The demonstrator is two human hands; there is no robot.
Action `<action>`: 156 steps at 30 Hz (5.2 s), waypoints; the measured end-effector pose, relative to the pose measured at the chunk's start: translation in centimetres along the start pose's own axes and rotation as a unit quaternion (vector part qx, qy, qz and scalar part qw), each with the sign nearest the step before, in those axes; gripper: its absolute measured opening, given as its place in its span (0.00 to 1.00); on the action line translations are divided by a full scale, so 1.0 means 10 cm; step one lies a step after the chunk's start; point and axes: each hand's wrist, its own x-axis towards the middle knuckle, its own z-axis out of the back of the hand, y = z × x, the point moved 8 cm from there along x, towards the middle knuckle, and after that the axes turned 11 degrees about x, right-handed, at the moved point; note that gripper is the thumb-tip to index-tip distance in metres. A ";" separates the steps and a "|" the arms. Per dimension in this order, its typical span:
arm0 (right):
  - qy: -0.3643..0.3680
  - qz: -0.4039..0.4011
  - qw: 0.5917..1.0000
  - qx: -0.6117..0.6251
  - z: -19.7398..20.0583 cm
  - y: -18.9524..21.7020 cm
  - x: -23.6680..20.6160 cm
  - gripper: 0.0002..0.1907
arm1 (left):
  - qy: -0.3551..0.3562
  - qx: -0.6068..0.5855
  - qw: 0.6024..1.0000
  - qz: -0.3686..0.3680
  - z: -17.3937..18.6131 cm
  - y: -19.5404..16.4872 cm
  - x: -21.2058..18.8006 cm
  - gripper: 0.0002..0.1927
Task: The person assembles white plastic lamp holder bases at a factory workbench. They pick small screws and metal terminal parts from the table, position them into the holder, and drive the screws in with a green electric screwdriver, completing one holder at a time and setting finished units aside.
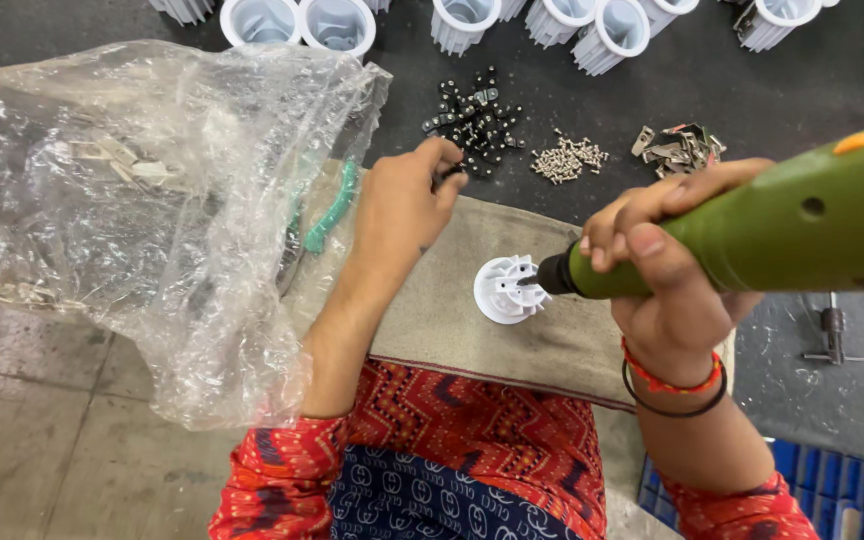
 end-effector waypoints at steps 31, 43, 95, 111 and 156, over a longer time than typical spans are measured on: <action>-0.029 0.043 0.998 -0.046 0.18 0.28 0.00 0.10 | -0.016 0.086 0.963 -0.255 0.09 -1.09 -0.93 0.11; -0.016 0.044 0.999 -0.028 0.13 0.23 -0.02 0.11 | 0.073 0.067 0.975 -0.198 0.00 -0.98 -0.83 0.08; 0.020 0.009 1.000 -0.013 0.13 0.08 0.04 0.12 | 0.086 -0.005 0.979 -0.184 -0.06 -0.83 -0.77 0.07; 0.010 0.032 0.999 -0.014 0.07 0.11 0.02 0.12 | 0.049 0.010 0.996 -0.072 -0.33 -0.55 -0.98 0.37; -0.009 0.009 0.998 0.063 0.24 -0.01 -0.06 0.13 | 0.095 -0.118 0.978 -0.145 -0.32 -0.58 -0.89 0.27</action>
